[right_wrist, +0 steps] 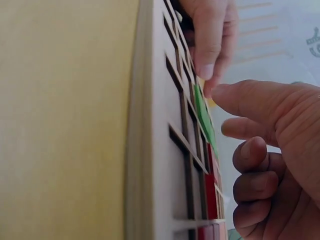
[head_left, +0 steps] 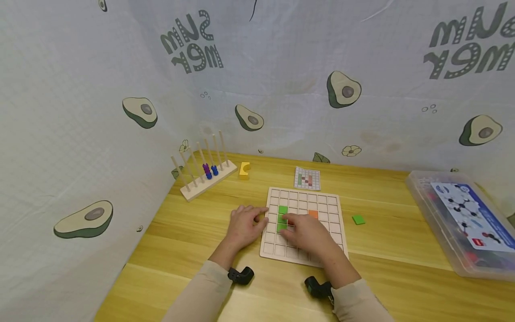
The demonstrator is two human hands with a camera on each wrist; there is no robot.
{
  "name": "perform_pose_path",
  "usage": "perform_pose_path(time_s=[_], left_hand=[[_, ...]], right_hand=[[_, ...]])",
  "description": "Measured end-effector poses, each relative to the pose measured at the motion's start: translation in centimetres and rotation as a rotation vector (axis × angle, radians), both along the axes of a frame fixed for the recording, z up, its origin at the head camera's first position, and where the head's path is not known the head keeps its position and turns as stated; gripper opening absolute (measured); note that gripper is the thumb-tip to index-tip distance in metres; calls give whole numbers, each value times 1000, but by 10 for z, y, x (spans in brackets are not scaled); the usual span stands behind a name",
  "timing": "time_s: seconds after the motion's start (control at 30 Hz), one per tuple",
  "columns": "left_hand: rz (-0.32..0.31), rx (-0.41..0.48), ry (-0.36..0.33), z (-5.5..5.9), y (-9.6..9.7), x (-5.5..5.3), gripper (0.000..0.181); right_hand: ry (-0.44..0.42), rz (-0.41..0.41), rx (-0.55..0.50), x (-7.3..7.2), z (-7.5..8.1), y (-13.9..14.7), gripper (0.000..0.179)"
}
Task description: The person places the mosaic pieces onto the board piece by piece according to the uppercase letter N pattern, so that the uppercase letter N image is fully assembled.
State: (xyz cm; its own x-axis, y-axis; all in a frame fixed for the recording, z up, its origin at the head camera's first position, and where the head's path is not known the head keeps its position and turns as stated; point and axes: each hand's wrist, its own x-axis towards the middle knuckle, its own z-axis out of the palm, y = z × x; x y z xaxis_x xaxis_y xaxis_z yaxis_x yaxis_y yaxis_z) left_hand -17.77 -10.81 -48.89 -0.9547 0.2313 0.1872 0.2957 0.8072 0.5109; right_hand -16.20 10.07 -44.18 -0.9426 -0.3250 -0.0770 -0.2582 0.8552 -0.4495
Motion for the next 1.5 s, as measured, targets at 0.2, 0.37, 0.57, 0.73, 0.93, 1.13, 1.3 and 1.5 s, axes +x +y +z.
perform_pose_path(time_s=[0.2,0.37,0.57,0.73,0.93,1.13,1.3,1.5], left_hand=[[3,10,-4,1,0,1,33],[9,18,1,2,-1,2,33],[14,20,13,2,-2,2,33],[14,21,17,0,-2,0,33],[12,15,18,-1,-1,1,32],[5,20,11,0,0,3,32],[3,23,-3,1,1,4,33],[4,31,-7,2,1,5,32]], right_hand=[[-58,-48,-54,6,11,12,39],[-81,-63,-62,14,13,28,36],[-53,-58,-29,21,15,55,38],[-110,-130,-37,23,18,83,43],[-129,-226,-12,20,14,125,53],[-133,-273,3,11,7,161,59],[-156,-266,28,1,6,178,62],[-131,-169,41,-8,11,187,52]])
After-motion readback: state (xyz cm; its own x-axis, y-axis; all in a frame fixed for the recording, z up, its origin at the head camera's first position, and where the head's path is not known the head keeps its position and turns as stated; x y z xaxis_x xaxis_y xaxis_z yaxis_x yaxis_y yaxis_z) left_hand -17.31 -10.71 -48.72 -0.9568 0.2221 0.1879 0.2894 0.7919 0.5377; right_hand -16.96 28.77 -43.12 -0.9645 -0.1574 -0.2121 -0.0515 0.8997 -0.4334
